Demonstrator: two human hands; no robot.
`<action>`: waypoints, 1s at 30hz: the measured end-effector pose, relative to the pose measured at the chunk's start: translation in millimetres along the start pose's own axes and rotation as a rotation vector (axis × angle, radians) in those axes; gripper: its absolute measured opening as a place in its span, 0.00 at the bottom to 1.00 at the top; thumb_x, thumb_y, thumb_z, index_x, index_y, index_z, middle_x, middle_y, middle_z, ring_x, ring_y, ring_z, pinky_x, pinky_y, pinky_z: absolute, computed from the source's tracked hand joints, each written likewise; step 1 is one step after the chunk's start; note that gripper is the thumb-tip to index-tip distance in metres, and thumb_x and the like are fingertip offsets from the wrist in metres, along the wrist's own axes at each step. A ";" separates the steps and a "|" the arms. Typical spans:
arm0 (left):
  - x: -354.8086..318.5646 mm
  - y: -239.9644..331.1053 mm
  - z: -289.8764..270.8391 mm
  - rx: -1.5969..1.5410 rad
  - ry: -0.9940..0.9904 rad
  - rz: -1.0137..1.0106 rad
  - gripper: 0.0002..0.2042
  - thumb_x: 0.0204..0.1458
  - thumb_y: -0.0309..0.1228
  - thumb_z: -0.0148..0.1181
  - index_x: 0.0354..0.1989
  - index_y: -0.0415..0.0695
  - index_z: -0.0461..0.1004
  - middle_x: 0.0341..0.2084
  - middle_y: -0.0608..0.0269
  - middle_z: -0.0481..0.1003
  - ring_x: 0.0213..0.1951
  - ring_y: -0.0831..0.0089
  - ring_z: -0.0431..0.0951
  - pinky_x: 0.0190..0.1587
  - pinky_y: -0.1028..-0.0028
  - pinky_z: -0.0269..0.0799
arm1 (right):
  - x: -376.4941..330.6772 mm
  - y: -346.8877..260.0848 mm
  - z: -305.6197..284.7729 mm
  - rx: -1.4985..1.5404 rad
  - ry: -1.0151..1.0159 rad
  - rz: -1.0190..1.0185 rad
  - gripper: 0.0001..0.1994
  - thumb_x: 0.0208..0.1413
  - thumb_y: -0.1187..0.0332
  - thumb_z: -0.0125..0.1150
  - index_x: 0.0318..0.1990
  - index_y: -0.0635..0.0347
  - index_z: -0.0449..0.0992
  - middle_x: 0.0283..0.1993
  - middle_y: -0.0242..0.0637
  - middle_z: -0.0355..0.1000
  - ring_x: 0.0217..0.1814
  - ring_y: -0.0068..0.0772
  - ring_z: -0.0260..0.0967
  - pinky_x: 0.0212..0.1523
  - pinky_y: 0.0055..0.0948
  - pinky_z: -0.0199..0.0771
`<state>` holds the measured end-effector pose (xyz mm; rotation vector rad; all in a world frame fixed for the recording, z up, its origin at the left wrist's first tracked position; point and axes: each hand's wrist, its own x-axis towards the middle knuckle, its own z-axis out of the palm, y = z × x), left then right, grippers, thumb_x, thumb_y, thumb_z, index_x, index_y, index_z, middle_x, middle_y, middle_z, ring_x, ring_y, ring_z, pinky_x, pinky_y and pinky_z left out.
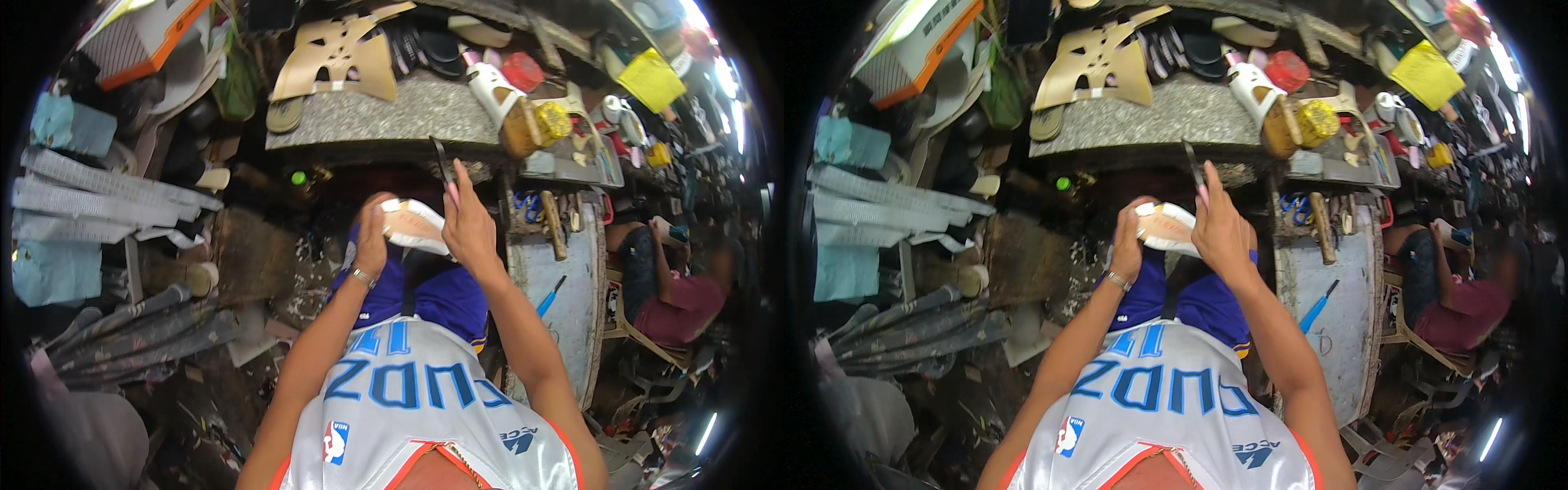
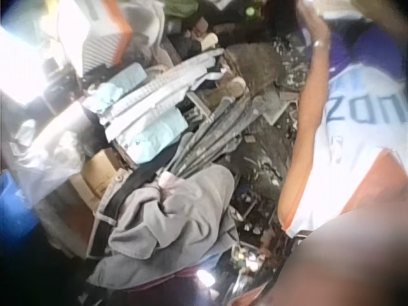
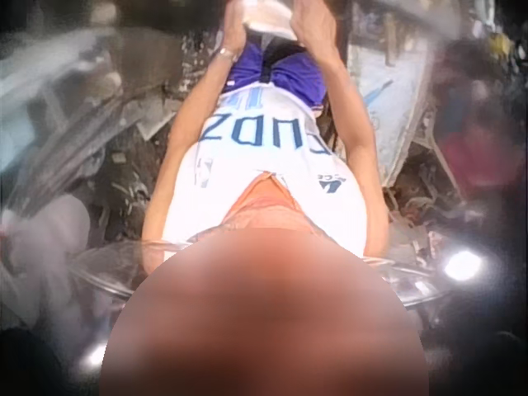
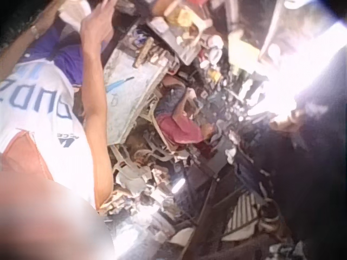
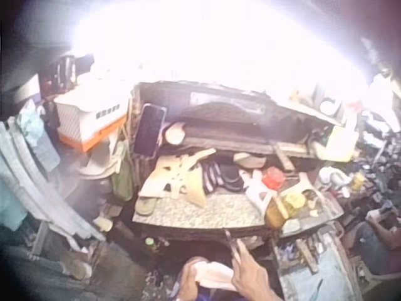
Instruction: The person trims and shapes a white sandal sole using a knife and scissors, then fits a white plastic upper onto the sole. They repeatedly adjust and trim the upper to match the sole shape.
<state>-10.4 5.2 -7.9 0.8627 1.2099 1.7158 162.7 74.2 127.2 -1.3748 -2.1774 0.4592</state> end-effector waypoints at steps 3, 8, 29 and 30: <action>0.1 12.7 -2.7 -0.224 0.072 -0.175 0.22 0.83 0.44 0.45 0.71 0.39 0.72 0.58 0.57 0.82 0.61 0.69 0.80 0.69 0.67 0.73 | 55.8 15.5 -5.3 -0.254 0.020 0.042 0.31 0.73 0.59 0.61 0.80 0.53 0.63 0.50 0.62 0.78 0.43 0.73 0.81 0.46 0.68 0.81; 18.7 36.3 -4.0 -0.298 -0.142 -0.285 0.25 0.80 0.46 0.54 0.73 0.40 0.71 0.54 0.59 0.82 0.54 0.75 0.82 0.61 0.72 0.78 | 118.7 38.0 3.5 -0.505 0.153 -0.040 0.27 0.68 0.54 0.68 0.71 0.49 0.76 0.57 0.53 0.78 0.56 0.61 0.78 0.52 0.59 0.77; 12.4 -20.4 61.3 -0.283 -0.404 -0.685 0.38 0.79 0.62 0.32 0.68 0.39 0.78 0.47 0.56 0.88 0.49 0.69 0.88 0.57 0.67 0.84 | -259.8 311.2 -83.8 -0.507 0.178 1.122 0.35 0.71 0.53 0.68 0.76 0.68 0.67 0.73 0.69 0.64 0.75 0.68 0.64 0.71 0.57 0.71; 12.1 -19.8 62.0 -0.303 -0.407 -0.688 0.37 0.80 0.60 0.34 0.67 0.39 0.78 0.48 0.56 0.88 0.49 0.69 0.88 0.58 0.67 0.84 | -264.8 321.3 -82.8 -0.435 0.160 1.105 0.35 0.71 0.53 0.67 0.76 0.69 0.67 0.72 0.69 0.65 0.74 0.68 0.65 0.72 0.57 0.70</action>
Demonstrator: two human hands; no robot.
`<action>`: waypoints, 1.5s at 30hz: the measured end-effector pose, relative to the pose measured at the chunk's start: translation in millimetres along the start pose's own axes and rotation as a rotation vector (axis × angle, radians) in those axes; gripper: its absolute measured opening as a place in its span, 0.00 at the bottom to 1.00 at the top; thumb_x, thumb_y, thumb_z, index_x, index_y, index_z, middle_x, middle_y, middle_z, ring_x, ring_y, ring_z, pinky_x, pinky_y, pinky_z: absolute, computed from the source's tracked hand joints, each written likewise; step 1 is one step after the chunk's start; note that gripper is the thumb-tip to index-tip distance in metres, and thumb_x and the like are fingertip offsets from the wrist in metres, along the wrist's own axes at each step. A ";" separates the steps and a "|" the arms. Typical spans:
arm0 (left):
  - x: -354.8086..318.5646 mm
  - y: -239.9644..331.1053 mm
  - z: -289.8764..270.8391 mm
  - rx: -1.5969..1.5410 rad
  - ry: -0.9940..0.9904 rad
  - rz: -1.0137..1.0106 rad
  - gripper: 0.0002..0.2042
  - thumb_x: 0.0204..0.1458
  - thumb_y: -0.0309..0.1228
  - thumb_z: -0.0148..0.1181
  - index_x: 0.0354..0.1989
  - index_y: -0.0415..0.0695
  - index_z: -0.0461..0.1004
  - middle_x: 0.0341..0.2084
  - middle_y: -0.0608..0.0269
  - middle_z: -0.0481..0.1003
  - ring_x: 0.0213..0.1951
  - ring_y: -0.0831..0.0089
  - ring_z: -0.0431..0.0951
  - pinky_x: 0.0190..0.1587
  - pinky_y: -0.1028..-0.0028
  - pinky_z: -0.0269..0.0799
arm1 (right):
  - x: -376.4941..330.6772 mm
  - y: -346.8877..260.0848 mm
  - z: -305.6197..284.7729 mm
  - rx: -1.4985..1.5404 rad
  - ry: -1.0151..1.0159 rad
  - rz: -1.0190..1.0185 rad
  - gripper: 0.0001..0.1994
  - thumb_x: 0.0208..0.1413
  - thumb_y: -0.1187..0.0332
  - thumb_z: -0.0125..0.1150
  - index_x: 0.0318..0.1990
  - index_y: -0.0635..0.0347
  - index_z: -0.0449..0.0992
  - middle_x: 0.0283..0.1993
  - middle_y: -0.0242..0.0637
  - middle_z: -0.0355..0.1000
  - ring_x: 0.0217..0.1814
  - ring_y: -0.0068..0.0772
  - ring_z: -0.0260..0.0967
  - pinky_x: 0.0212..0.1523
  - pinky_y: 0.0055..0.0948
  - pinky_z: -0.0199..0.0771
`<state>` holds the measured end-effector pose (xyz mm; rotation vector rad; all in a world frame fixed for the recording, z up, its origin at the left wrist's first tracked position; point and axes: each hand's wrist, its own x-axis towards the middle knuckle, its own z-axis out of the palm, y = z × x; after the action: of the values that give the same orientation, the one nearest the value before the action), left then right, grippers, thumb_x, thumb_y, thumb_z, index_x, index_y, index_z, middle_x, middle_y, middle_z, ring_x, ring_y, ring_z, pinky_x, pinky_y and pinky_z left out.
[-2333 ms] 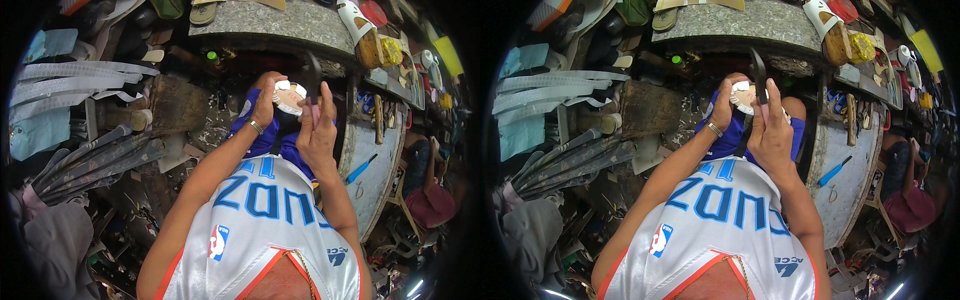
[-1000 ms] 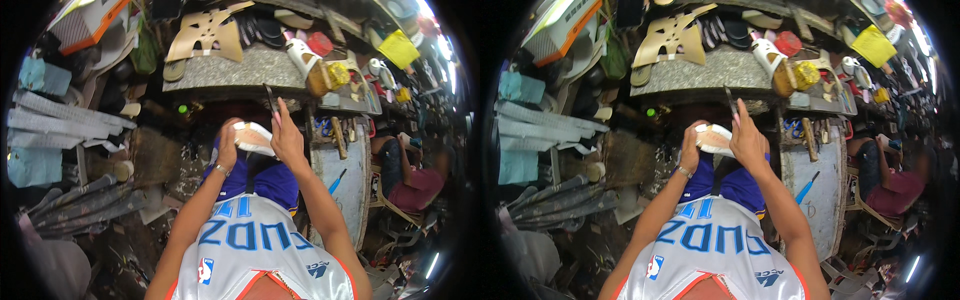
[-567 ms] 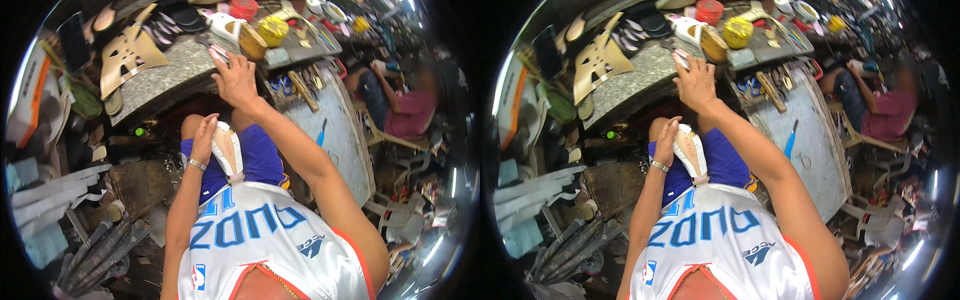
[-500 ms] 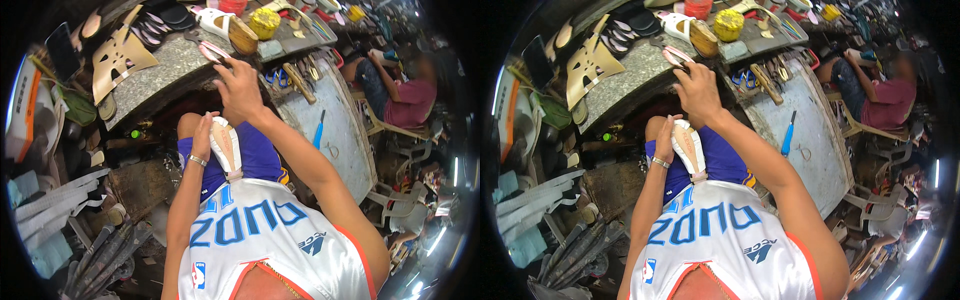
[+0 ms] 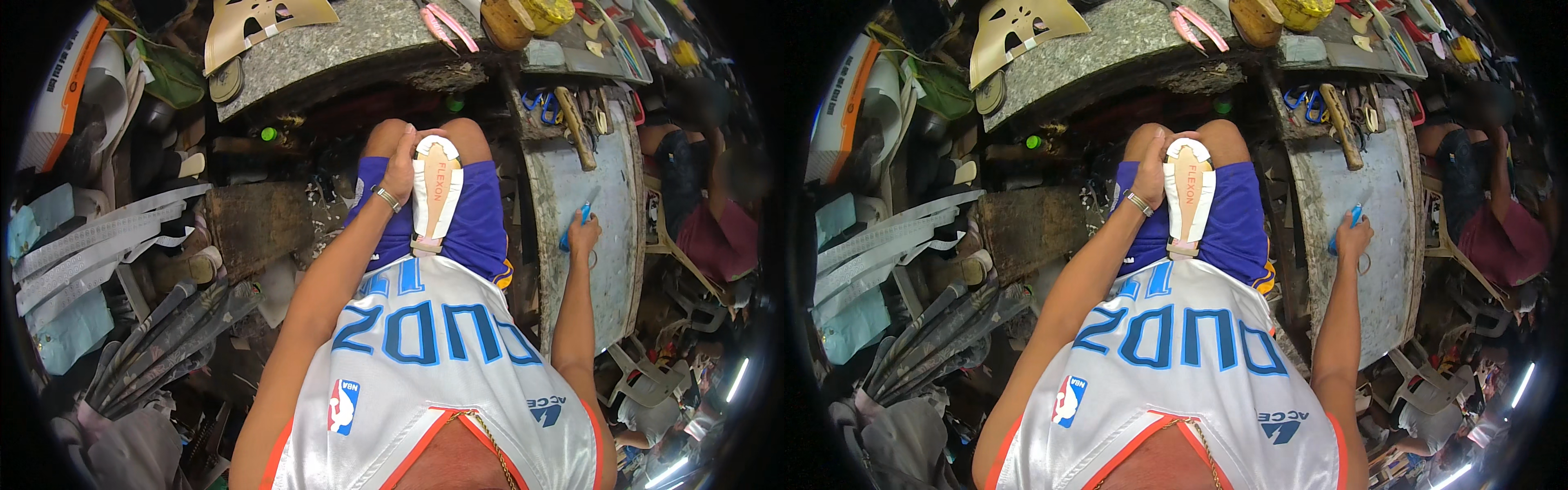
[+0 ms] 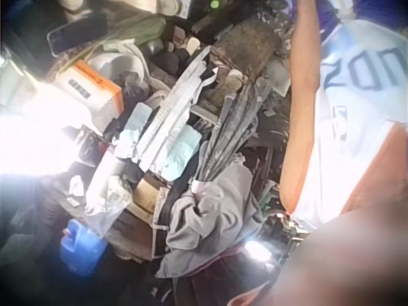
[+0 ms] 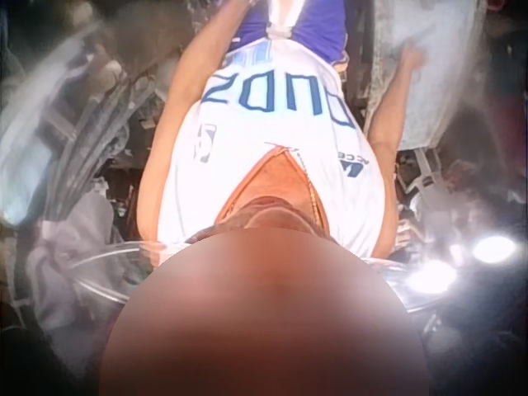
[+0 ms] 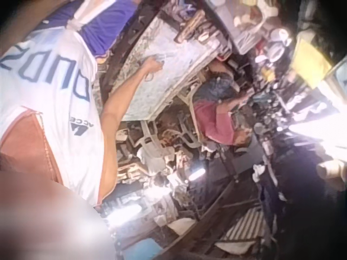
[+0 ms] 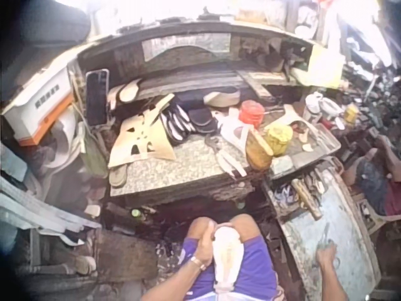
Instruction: The person trims and shapes a white sandal sole using a knife and scissors, then fits a white plastic upper onto the sole. They repeatedly adjust and trim the upper to match the sole shape.
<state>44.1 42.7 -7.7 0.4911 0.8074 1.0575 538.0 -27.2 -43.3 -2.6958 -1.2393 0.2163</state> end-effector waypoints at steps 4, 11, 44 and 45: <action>-2.5 1.9 -2.5 0.012 -0.053 0.017 0.30 0.80 0.55 0.43 0.68 0.40 0.77 0.49 0.57 0.87 0.50 0.70 0.88 0.58 0.68 0.83 | 14.6 7.4 10.0 -0.013 -0.025 -0.019 0.34 0.73 0.54 0.62 0.75 0.73 0.68 0.67 0.69 0.71 0.70 0.71 0.70 0.74 0.58 0.68; -5.7 2.6 -4.8 0.079 -0.048 0.036 0.26 0.78 0.51 0.50 0.68 0.41 0.76 0.49 0.58 0.86 0.49 0.71 0.87 0.57 0.69 0.82 | -44.1 -95.0 -64.6 0.704 0.220 -0.032 0.27 0.80 0.57 0.56 0.76 0.68 0.68 0.56 0.47 0.78 0.50 0.40 0.78 0.52 0.43 0.80; 0.6 -15.1 -5.9 0.060 0.115 0.147 0.27 0.80 0.51 0.41 0.57 0.40 0.80 0.46 0.61 0.83 0.50 0.73 0.82 0.60 0.70 0.76 | -150.4 -303.4 -77.1 0.418 -0.653 -0.751 0.20 0.79 0.61 0.58 0.70 0.57 0.80 0.54 0.66 0.83 0.59 0.71 0.82 0.58 0.51 0.82; 0.4 -15.5 -5.5 0.070 0.144 0.128 0.28 0.81 0.52 0.41 0.57 0.40 0.80 0.46 0.61 0.83 0.50 0.73 0.82 0.60 0.70 0.76 | -151.8 -304.0 -77.6 0.416 -0.633 -0.761 0.19 0.78 0.61 0.58 0.70 0.56 0.80 0.54 0.67 0.83 0.59 0.72 0.80 0.58 0.52 0.82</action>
<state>48.7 36.4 -22.1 0.5358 0.9522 1.1957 231.4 45.1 105.8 -1.6847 -1.9945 1.1095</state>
